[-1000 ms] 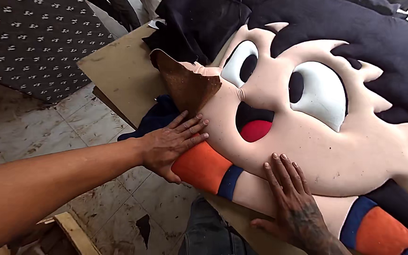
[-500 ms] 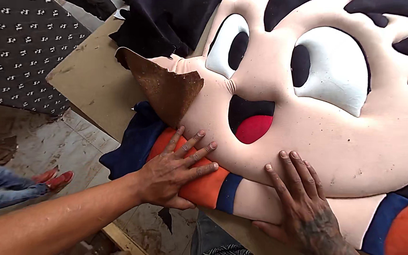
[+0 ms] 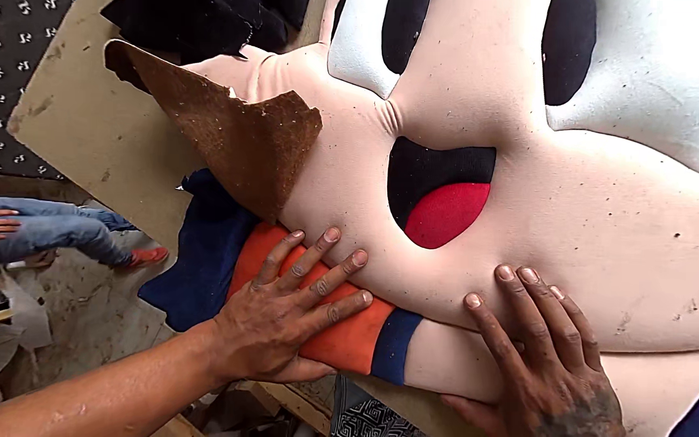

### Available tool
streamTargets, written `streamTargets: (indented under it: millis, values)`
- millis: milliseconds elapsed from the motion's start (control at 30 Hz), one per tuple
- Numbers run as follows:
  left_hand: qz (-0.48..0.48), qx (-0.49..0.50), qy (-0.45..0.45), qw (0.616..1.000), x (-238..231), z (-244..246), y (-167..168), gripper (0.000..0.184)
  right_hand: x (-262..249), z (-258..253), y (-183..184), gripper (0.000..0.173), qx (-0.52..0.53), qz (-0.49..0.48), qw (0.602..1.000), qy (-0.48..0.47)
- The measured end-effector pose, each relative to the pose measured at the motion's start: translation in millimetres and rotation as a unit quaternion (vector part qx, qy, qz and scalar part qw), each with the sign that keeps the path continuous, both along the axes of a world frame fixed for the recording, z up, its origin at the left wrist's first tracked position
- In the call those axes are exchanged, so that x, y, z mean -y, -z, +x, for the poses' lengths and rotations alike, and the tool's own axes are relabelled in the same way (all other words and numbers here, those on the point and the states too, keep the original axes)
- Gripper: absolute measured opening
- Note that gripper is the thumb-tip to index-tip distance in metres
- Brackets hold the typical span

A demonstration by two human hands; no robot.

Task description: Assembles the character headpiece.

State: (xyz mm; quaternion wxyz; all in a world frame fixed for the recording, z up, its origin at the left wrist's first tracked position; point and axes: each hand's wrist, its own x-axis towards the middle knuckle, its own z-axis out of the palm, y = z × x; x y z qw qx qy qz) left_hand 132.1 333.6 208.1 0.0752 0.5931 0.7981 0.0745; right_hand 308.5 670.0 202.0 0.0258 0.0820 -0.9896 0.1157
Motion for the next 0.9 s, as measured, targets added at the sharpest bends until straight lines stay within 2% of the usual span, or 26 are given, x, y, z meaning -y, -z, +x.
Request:
streamTargets:
  millis: [333,433,633,733,900]
  values:
    - [0.022,-0.025,0.013,0.999,-3.8,-0.2,-1.8,0.101,1.1,1.8,6.4,0.118,-0.047,0.002,0.999,-0.016]
    - [0.019,-0.047,0.046,0.998,-6.1,0.6,-3.3,0.1,2.7,1.5,2.6,0.117,-0.05,0.005,0.999,-0.017]
    - [0.008,-0.035,0.271,0.962,-18.7,0.4,-0.3,0.056,3.8,1.1,-0.8,0.121,-0.049,0.012,0.999,-0.011]
    - [-0.005,-0.033,0.306,0.952,-21.7,-0.5,-1.4,0.053,4.2,1.0,-0.7,0.12,-0.051,0.01,0.999,-0.013]
    - [-0.004,-0.042,0.305,0.952,-24.8,-0.7,-2.9,0.053,4.0,0.3,-2.0,0.123,-0.057,0.03,0.998,-0.021]
